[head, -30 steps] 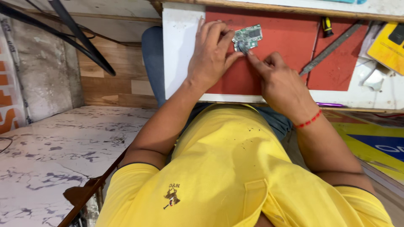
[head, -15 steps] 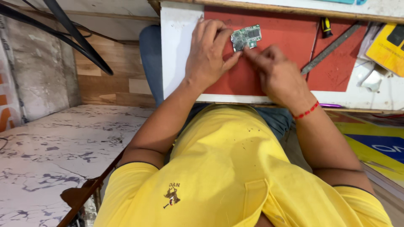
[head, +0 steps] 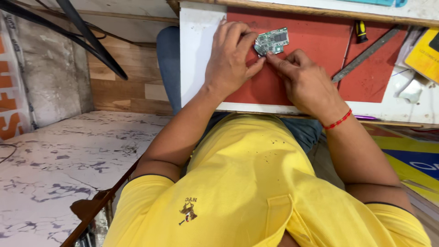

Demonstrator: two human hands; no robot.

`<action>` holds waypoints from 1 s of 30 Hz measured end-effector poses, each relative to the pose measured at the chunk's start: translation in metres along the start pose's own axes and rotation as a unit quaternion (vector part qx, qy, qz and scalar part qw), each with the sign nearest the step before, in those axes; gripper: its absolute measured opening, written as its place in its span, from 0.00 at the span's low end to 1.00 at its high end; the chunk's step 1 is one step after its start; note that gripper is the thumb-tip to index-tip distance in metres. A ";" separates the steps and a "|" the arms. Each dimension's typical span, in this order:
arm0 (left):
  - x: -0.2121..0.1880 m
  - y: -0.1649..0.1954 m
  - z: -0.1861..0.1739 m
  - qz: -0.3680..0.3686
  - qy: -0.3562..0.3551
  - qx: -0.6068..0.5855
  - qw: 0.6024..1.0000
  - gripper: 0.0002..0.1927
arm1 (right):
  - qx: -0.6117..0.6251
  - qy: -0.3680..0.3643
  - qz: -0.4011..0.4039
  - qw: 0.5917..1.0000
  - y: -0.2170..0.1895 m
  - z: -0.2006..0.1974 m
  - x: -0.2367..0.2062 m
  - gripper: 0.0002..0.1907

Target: The person works on a small circuit board placed on a red mat. They use a small tool to scrape or clean the board's surface, then apply heat with a hot air gun to specific areas. The person continues to scrape and heat the board throughout the clip.

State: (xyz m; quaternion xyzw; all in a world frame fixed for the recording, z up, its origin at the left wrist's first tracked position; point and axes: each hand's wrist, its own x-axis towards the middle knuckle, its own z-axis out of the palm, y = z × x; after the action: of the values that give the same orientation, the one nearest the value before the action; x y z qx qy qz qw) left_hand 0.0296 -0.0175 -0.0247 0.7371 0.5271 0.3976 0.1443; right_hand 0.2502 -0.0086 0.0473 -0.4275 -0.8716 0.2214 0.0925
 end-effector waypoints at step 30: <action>0.051 -0.165 -0.207 -0.240 0.278 -0.001 0.930 0.25 | -0.136 0.254 0.145 0.946 0.065 0.014 -0.048 0.11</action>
State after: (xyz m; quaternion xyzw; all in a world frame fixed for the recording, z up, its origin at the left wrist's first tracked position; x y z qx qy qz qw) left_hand -0.2259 0.0515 0.0258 0.4486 0.7069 0.5404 0.0835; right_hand 0.3208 -0.0154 0.0062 -0.5997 -0.7697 -0.0044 0.2189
